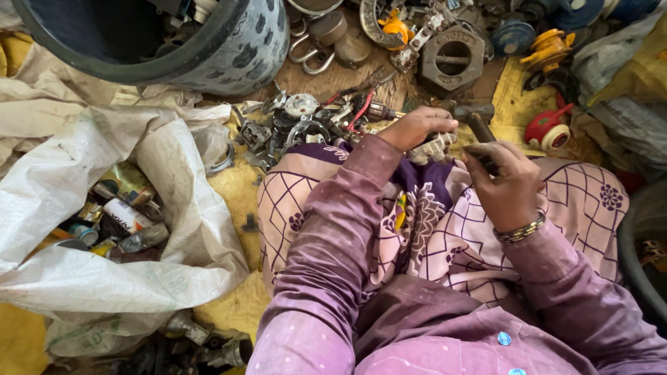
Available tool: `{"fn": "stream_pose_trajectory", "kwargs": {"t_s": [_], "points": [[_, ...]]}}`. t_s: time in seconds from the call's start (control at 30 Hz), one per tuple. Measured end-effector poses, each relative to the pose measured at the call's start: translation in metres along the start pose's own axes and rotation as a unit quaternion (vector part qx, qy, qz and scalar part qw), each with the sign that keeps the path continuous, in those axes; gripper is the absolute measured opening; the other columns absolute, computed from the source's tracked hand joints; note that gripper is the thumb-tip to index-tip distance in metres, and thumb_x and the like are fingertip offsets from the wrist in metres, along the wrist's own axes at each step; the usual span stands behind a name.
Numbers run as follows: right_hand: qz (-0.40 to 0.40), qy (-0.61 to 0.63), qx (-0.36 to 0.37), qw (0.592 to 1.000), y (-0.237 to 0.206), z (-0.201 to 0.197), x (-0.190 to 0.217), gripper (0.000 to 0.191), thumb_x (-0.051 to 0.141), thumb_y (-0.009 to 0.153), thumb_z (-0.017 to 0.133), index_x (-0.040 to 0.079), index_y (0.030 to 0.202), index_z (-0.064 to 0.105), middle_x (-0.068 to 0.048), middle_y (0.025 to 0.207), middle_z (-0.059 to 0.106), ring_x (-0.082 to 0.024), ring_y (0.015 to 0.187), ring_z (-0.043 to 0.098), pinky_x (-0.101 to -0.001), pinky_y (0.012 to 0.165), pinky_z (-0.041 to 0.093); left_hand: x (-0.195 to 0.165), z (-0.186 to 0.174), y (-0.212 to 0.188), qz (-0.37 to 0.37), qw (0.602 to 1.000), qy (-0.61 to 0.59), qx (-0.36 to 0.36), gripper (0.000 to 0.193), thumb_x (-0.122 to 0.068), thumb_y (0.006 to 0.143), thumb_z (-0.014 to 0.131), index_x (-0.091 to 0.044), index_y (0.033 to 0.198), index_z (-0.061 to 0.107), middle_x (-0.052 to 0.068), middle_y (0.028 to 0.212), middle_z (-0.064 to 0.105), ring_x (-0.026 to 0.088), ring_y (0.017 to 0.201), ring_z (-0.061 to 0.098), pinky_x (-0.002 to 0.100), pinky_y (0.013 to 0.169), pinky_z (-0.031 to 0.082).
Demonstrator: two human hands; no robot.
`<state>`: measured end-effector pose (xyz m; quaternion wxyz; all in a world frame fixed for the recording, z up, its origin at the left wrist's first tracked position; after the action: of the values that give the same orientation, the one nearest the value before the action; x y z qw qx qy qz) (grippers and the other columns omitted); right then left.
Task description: The person sits on the floor and uses a hammer and pliers to disassemble and modify small metal parts. They repeatedly strike a yellow plastic object and a white metal component, removing pieces and placing them aside.
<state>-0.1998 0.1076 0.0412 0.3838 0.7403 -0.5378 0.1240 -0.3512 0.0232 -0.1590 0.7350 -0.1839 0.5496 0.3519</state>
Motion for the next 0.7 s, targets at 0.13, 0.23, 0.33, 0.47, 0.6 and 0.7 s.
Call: {"fn": "stream_pose_trajectory", "kwargs": {"t_s": [0.13,0.23,0.33,0.47,0.6,0.7], "points": [[-0.026,-0.006,-0.004,1.000,-0.002,0.005,-0.003,0.016,0.006,0.098,0.079,0.001,0.112,0.074,-0.013,0.105,0.073,-0.023,0.089,0.073,-0.0334,0.077,0.059,0.004,0.000,0.001,0.021,0.999,0.028,0.016,0.026,-0.022,0.099,0.065,0.002,0.102,0.077,0.007,0.100,0.074,0.017,0.099,0.066,0.028,0.092,0.051],[-0.050,-0.041,-0.006,0.998,-0.001,0.009,-0.019,0.018,0.012,0.099,0.080,0.002,0.113,0.074,-0.014,0.106,0.073,-0.025,0.090,0.074,-0.0347,0.080,0.060,0.007,-0.006,0.000,0.017,0.996,0.081,-0.014,0.027,-0.020,0.097,0.063,0.001,0.106,0.077,0.009,0.106,0.077,0.018,0.102,0.068,0.029,0.095,0.052],[-0.030,-0.089,-0.021,0.995,0.008,-0.005,-0.061,0.019,0.018,0.105,0.079,0.002,0.115,0.075,-0.015,0.109,0.073,-0.025,0.090,0.073,-0.0347,0.080,0.059,0.005,-0.008,-0.004,0.004,1.000,0.013,0.002,0.032,-0.021,0.102,0.060,0.004,0.105,0.078,0.013,0.107,0.078,0.022,0.102,0.069,0.031,0.098,0.051],[0.074,-0.172,0.039,0.982,0.007,-0.029,-0.146,0.029,0.030,0.106,0.077,0.001,0.110,0.075,-0.016,0.100,0.074,-0.026,0.089,0.073,-0.0382,0.081,0.059,-0.014,-0.013,-0.012,0.009,0.999,-0.031,-0.034,0.032,-0.021,0.102,0.059,0.005,0.108,0.075,0.013,0.105,0.076,0.024,0.102,0.069,0.034,0.097,0.050],[0.174,-0.262,0.117,0.942,-0.025,-0.021,-0.212,0.037,0.036,0.094,0.079,0.002,0.109,0.077,-0.020,0.096,0.075,-0.035,0.081,0.073,-0.0457,0.075,0.058,-0.042,-0.007,-0.023,0.000,0.990,-0.123,-0.069,0.030,-0.022,0.103,0.056,0.004,0.108,0.072,0.014,0.103,0.075,0.024,0.097,0.070,0.035,0.093,0.053],[0.137,-0.259,0.090,0.952,-0.035,-0.018,-0.223,0.038,0.038,0.095,0.078,0.002,0.106,0.077,-0.021,0.098,0.074,-0.037,0.085,0.072,-0.0459,0.079,0.058,-0.055,-0.009,-0.034,-0.043,0.982,-0.120,-0.142,0.029,-0.023,0.103,0.054,0.000,0.108,0.069,0.012,0.103,0.073,0.021,0.095,0.070,0.032,0.093,0.054]]}}
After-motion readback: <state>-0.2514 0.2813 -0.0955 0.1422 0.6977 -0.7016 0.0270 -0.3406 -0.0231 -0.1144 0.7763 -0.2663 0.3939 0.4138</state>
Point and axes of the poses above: each hand's wrist, its own y-axis towards the middle knuckle, its own z-axis out of the palm, x = y × z, the point moved 8 cm from there along y, towards the middle knuckle
